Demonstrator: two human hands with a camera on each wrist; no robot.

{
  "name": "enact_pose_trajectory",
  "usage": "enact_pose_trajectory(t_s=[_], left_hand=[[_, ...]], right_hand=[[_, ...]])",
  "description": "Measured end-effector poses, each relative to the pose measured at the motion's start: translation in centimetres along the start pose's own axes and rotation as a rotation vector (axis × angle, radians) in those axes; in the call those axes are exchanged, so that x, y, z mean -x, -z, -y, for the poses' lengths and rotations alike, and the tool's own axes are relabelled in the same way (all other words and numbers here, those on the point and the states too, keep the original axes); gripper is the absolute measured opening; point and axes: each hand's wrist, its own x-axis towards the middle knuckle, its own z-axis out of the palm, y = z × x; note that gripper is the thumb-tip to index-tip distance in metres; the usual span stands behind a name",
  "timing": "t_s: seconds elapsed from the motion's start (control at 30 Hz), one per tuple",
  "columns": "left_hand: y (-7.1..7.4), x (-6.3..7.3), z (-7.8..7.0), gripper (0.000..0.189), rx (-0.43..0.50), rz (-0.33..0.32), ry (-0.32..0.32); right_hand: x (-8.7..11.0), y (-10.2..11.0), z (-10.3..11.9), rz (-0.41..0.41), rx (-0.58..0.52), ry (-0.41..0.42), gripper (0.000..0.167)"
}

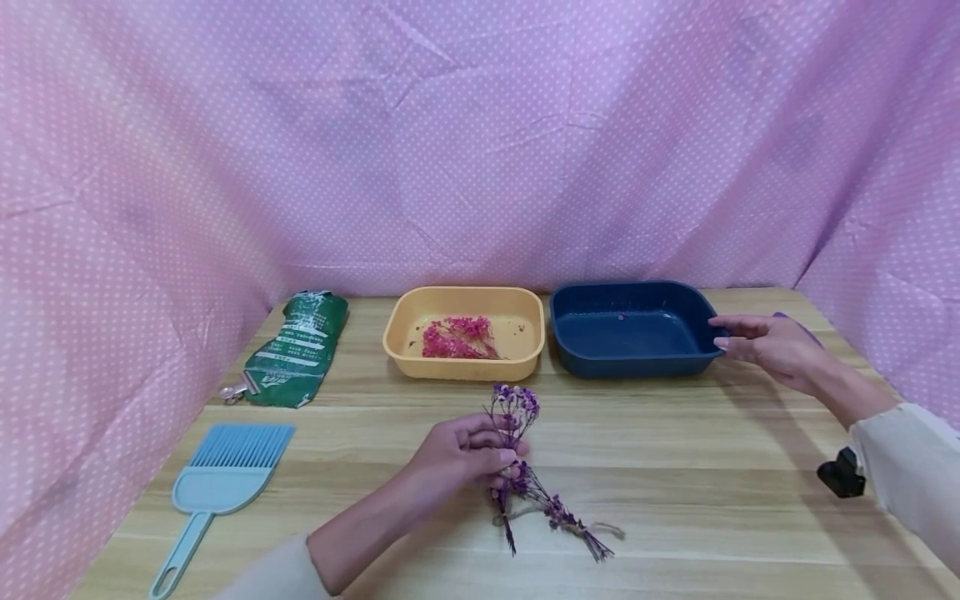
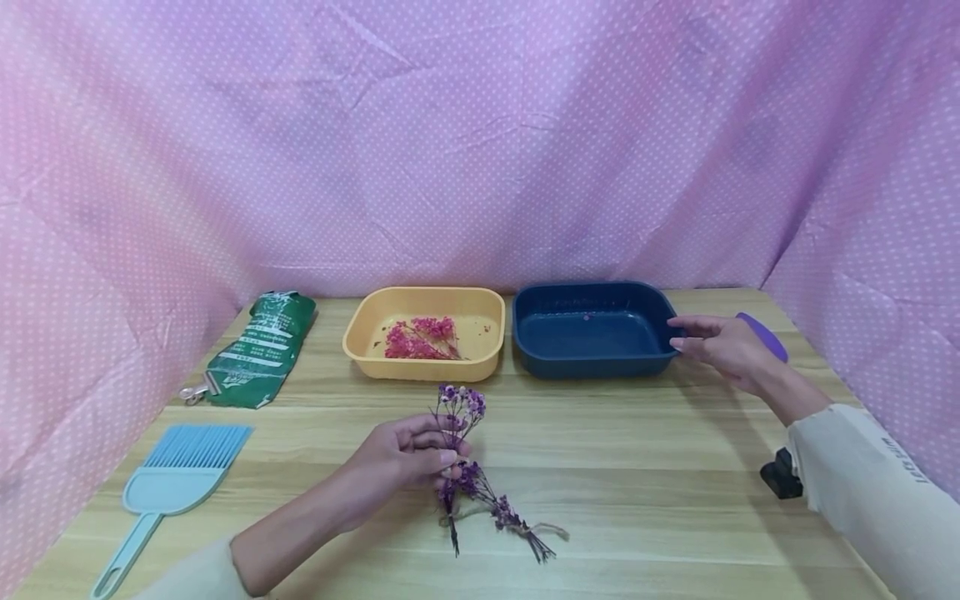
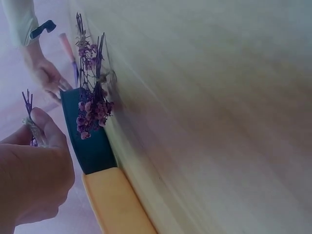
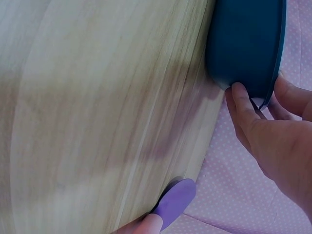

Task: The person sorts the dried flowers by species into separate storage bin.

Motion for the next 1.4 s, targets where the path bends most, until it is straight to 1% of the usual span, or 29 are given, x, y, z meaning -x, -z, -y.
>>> enact_pose_trajectory(t_s=[0.1, 0.3, 0.4, 0.47, 0.57, 0.7, 0.8, 0.93, 1.07, 1.2, 1.3, 1.4], left_hand=[[-0.4, -0.7, -0.1, 0.04, 0.015, -0.017, 0.006], [-1.0, -1.9, -0.7, 0.04, 0.043, -0.027, -0.004], [-1.4, -2.5, -1.0, 0.039, 0.064, -0.036, 0.007], [-1.5, -2.8, -1.2, 0.038, 0.079, -0.043, 0.027], [-1.7, -3.4, -1.5, 0.036, 0.092, -0.046, 0.035], [-1.6, -4.5, -1.7, 0.036, 0.094, -0.034, 0.012], [-1.7, -5.8, -2.0, 0.036, 0.092, -0.035, -0.005], [-2.2, -7.9, -2.6, 0.038, 0.109, -0.052, -0.018], [-3.4, -10.0, -3.5, 0.041, 0.124, -0.07, -0.021], [-4.7, -12.4, -4.7, 0.034, 0.134, -0.107, -0.021], [-5.6, -14.0, -5.5, 0.029, 0.118, -0.142, -0.028], [-6.4, -15.4, -6.1, 0.03, 0.083, -0.164, -0.03]], right_hand=[[-0.1, 0.0, 0.0, 0.001, -0.003, -0.004, 0.069], [-0.1, -0.1, 0.1, 0.001, -0.009, -0.007, 0.068], [-0.1, -0.1, 0.1, 0.002, -0.009, -0.005, 0.069], [-0.1, -0.1, 0.2, 0.002, -0.01, -0.005, 0.069], [-0.1, -0.1, 0.2, 0.0, -0.012, -0.005, 0.069], [-0.2, 0.0, 0.3, -0.001, -0.016, -0.003, 0.069], [-0.3, 0.1, 0.2, 0.0, -0.02, -0.006, 0.069], [-0.3, 0.2, 0.1, -0.006, -0.018, -0.012, 0.07], [-0.3, 0.2, -0.1, -0.011, -0.013, -0.012, 0.07], [-0.3, 0.2, -0.3, -0.013, -0.033, 0.003, 0.069], [-0.2, 0.3, -0.4, -0.021, -0.056, 0.024, 0.067], [-0.2, 0.3, -0.5, -0.026, -0.074, 0.036, 0.064]])
